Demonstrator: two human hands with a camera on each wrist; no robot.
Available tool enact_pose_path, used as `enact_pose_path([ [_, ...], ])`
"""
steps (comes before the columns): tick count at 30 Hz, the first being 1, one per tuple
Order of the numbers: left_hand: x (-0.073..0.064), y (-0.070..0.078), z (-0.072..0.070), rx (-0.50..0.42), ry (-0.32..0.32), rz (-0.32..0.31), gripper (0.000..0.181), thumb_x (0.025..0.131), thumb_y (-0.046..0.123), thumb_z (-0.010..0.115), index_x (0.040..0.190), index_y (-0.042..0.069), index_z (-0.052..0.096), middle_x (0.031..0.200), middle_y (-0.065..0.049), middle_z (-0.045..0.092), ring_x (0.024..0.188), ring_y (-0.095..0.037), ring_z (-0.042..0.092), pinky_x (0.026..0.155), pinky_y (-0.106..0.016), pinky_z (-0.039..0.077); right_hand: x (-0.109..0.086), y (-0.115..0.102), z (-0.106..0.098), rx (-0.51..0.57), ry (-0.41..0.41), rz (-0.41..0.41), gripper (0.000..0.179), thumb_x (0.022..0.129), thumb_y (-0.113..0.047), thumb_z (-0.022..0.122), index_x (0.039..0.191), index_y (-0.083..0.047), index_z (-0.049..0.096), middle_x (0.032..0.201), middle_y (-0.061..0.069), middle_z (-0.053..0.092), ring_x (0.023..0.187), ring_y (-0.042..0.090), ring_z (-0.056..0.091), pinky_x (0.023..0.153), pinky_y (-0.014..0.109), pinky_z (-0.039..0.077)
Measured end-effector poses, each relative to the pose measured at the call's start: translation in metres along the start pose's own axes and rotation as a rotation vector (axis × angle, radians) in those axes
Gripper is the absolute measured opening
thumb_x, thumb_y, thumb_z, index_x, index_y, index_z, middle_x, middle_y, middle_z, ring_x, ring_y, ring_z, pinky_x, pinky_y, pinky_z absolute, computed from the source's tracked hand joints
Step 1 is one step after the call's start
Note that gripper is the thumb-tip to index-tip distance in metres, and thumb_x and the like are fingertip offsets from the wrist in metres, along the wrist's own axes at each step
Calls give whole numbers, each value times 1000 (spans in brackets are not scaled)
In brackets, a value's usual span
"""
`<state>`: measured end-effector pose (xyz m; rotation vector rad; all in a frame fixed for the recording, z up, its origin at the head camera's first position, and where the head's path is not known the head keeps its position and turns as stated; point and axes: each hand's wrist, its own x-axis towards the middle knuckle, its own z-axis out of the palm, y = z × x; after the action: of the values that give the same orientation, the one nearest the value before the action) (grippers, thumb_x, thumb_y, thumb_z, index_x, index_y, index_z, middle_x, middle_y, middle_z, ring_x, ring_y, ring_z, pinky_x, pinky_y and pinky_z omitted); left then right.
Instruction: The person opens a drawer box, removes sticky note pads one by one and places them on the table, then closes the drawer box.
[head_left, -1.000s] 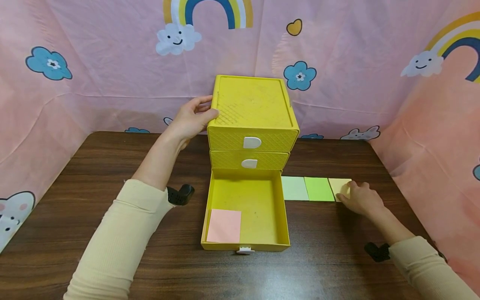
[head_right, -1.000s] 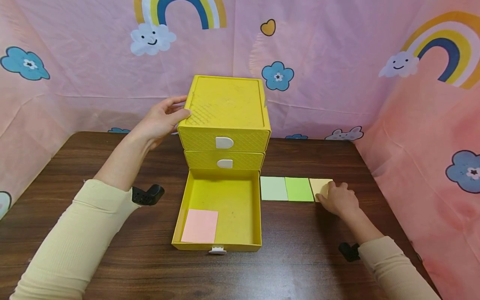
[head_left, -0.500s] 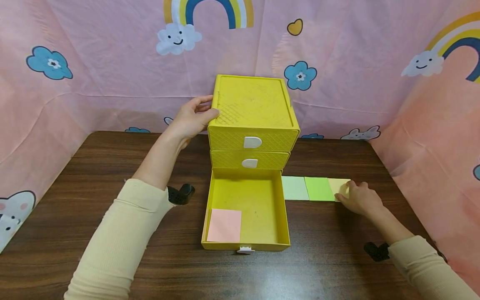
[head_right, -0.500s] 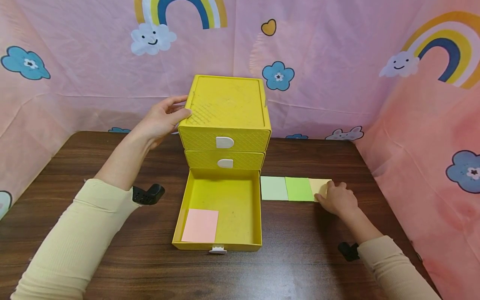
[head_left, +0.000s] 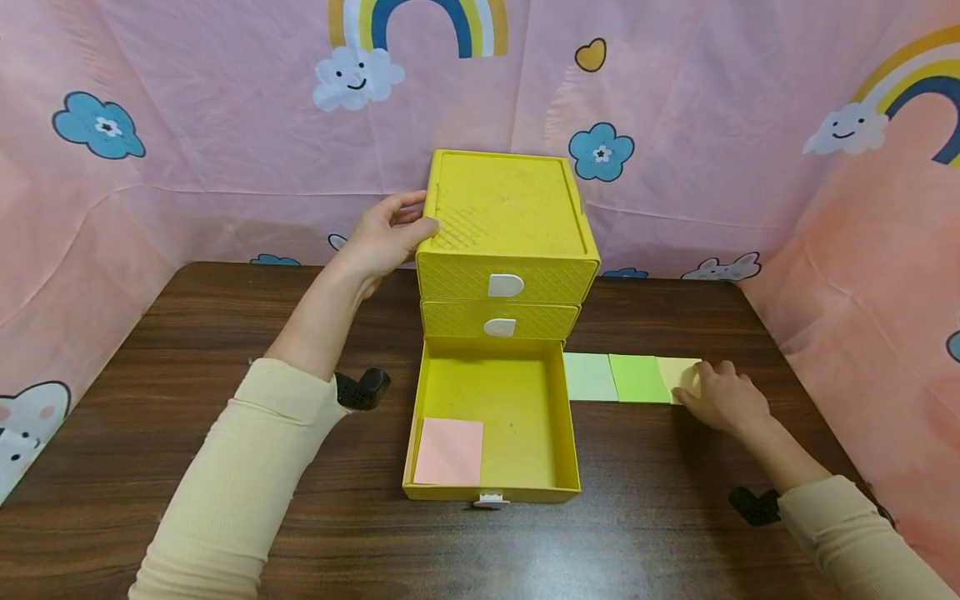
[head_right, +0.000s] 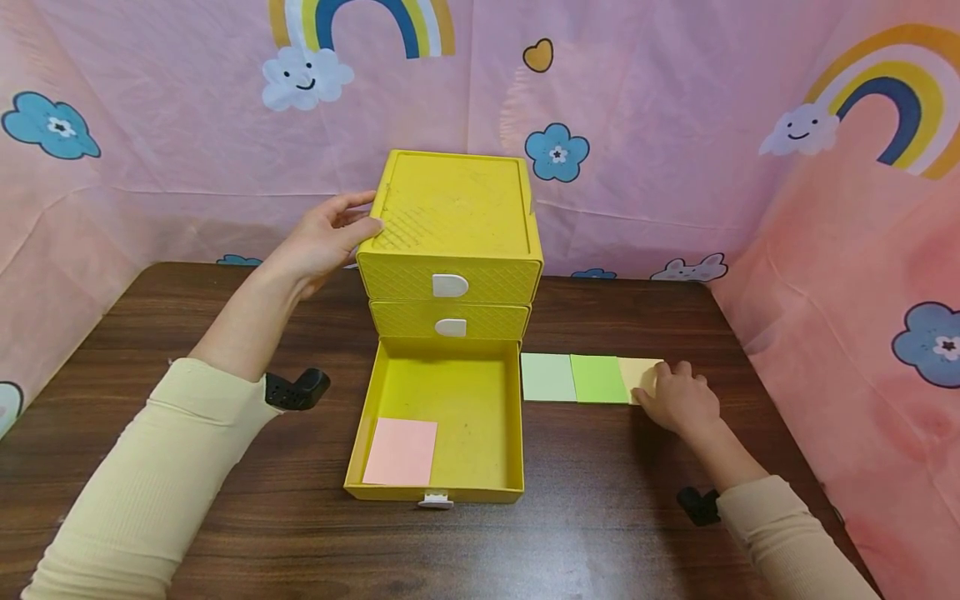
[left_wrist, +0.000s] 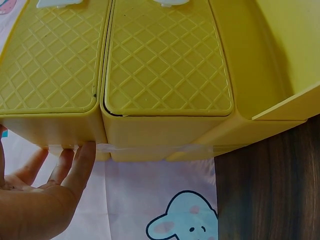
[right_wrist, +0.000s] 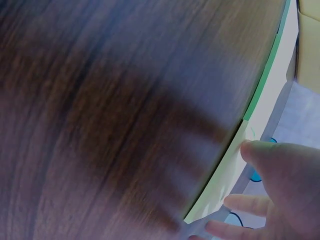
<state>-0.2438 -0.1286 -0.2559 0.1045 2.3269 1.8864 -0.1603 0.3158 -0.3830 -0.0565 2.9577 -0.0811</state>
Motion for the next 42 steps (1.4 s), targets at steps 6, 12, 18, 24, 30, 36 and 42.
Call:
enact_pose_path([
  [6,0,-1,0,-4,-4,-2,59,92,21,55,145,18,30,144,-7,34,123,-21,45,97,-35,45,-1,1,-1,-10,36,-26,64,88,-42,53,127,8,42,118,35,39,101,55,42,69,63,44],
  [12,1,-1,0,-5,-1,-2,58,92,21,55,144,18,31,144,-7,35,121,-22,47,96,-35,45,0,4,1,-30,78,-84,61,86,-41,58,124,6,47,117,32,44,100,52,45,71,61,45],
  [18,1,-1,1,-10,1,4,58,92,20,55,144,18,31,143,-7,35,120,-21,47,95,-35,46,2,3,-1,-17,197,-158,51,85,-36,61,118,2,54,108,29,50,90,48,51,65,58,46],
  [24,1,0,0,-3,1,2,58,91,21,55,144,19,31,144,-6,35,120,-21,48,95,-35,46,4,-3,-4,-15,286,-245,43,83,-33,65,112,-1,59,101,25,54,82,42,54,61,54,47],
  [30,0,0,0,-1,-1,1,58,91,22,55,144,19,31,144,-6,35,121,-21,47,95,-35,46,2,-14,-13,-1,316,-308,41,83,-30,66,112,-3,61,106,22,56,90,43,54,68,56,47],
  [36,0,1,1,-10,4,-2,57,91,21,55,144,19,33,143,-6,35,119,-20,48,93,-35,47,-3,-31,-23,7,343,-374,41,83,-31,67,114,-5,61,109,18,56,95,40,54,71,55,48],
  [42,-1,1,0,-2,3,-10,57,91,21,55,144,20,32,143,-6,35,120,-20,47,94,-35,46,-8,-49,-32,16,357,-448,42,82,-30,68,116,-6,61,112,15,56,101,38,53,80,54,46],
])
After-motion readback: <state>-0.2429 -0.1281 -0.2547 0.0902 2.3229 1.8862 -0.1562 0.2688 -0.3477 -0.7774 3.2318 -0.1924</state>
